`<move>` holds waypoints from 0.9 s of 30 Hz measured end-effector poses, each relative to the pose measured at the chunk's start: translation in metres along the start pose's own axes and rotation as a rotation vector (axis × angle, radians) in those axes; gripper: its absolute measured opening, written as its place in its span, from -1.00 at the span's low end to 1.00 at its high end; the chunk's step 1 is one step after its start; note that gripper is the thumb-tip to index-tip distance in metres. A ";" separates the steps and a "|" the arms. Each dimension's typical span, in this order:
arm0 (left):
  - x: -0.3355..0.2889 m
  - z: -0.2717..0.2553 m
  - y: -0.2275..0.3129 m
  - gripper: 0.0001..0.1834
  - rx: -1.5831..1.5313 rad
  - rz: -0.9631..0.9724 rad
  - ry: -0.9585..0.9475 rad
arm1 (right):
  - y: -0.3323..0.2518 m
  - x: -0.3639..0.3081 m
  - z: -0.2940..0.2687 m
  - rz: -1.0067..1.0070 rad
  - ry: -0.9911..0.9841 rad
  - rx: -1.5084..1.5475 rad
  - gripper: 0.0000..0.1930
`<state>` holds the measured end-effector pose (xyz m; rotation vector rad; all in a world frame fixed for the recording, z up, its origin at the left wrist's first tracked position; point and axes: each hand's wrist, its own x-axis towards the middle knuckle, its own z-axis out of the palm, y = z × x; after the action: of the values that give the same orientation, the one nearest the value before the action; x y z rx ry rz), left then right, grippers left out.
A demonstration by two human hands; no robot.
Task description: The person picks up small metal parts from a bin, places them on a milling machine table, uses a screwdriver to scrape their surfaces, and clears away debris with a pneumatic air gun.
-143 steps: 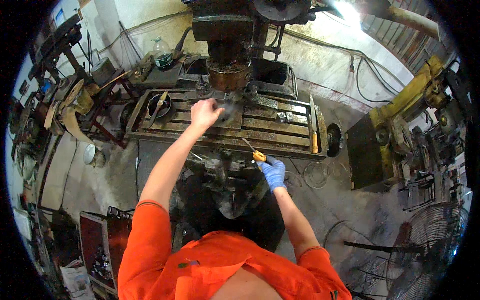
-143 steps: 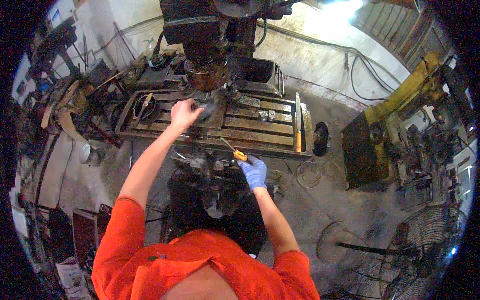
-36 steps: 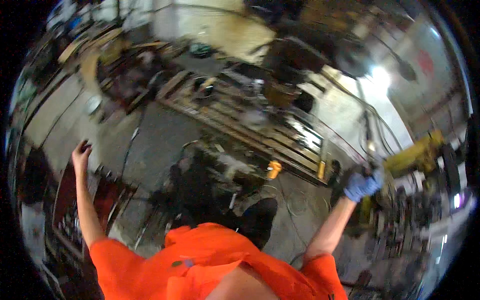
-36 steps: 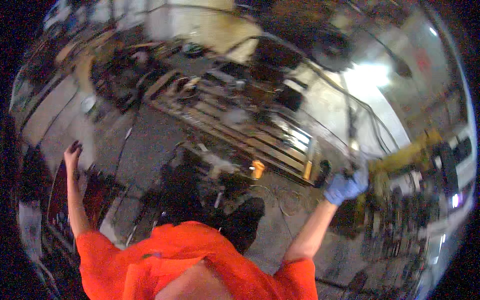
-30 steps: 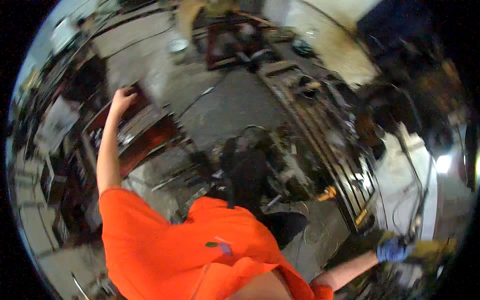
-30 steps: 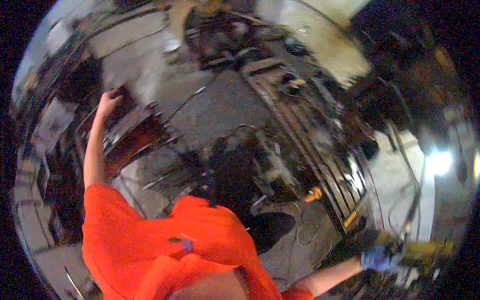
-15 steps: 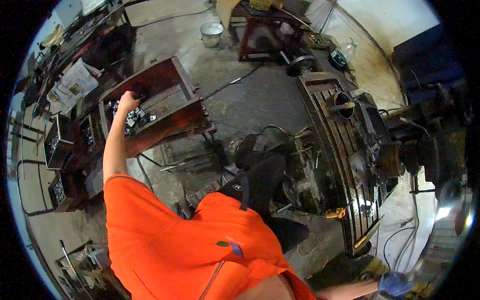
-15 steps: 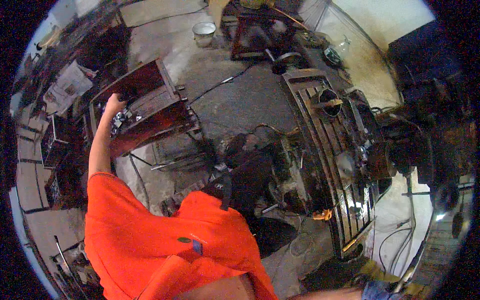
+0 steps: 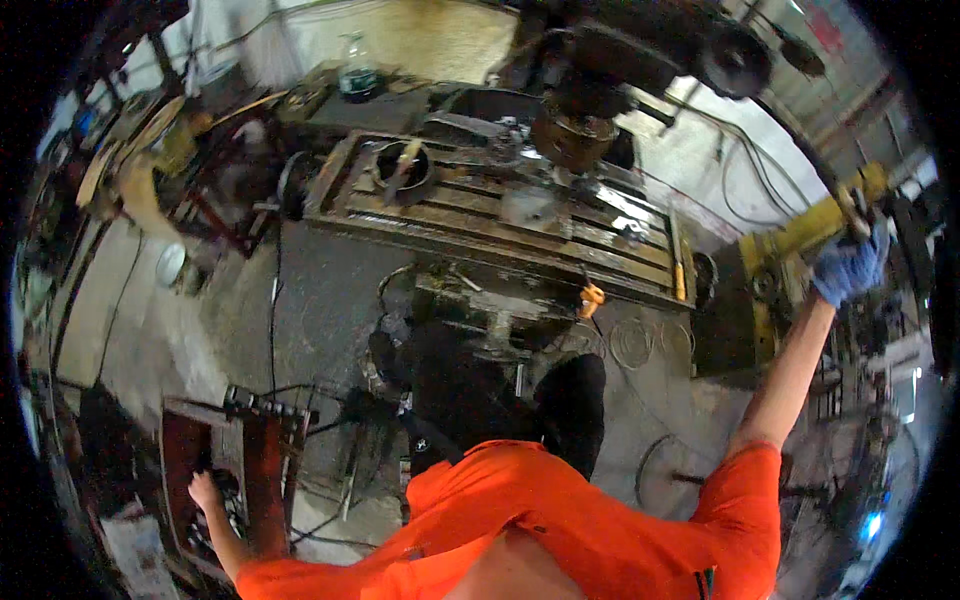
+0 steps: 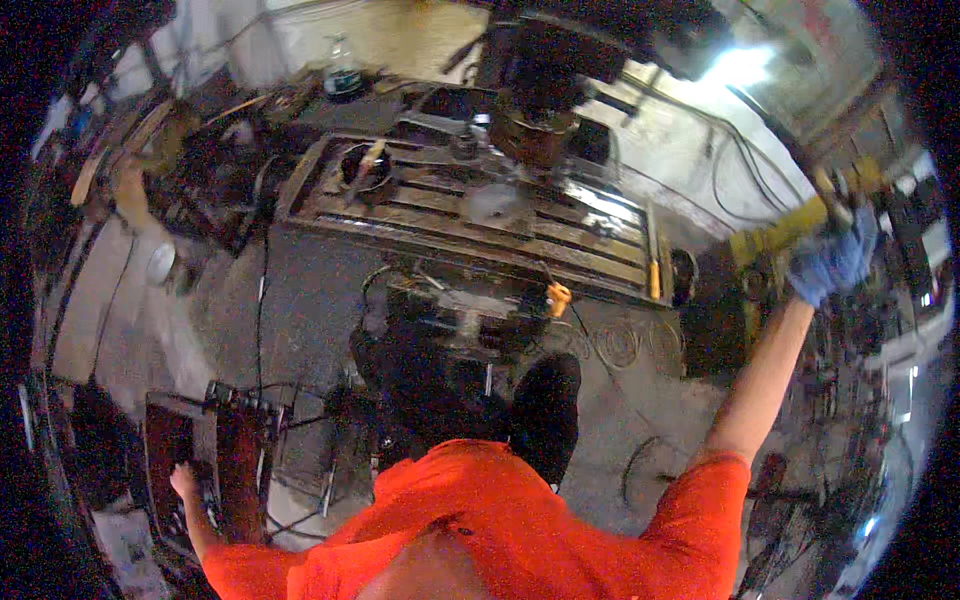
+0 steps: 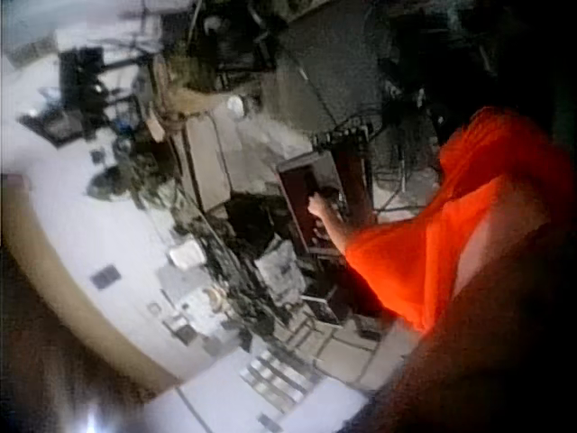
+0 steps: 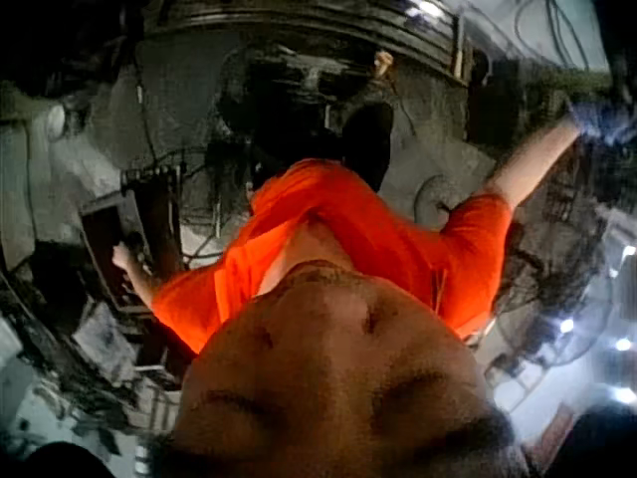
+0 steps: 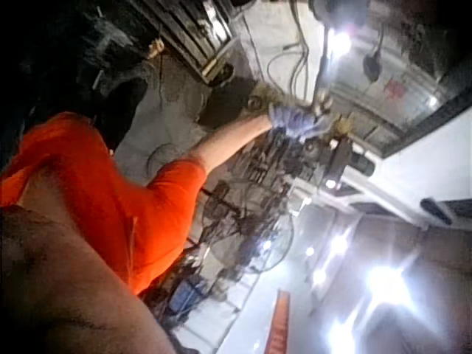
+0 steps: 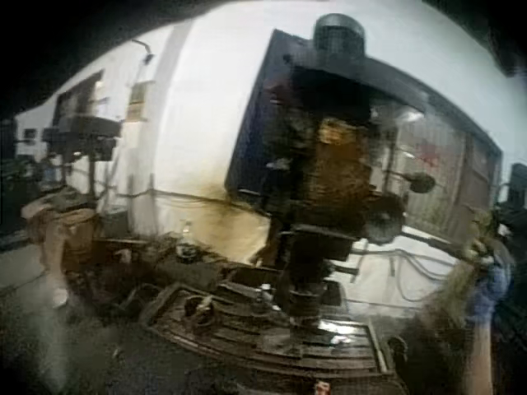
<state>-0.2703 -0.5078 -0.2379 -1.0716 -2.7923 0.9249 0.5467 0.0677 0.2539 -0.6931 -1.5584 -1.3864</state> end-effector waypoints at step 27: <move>0.026 -0.267 0.034 -0.72 -2.626 -0.057 0.360 | -0.137 -0.225 -0.022 1.100 -1.041 1.131 -0.82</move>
<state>-0.2130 -0.3319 -0.0406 -0.3941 -1.8383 -3.0137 0.5302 0.0524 -0.0101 -1.2552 -1.8159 0.8076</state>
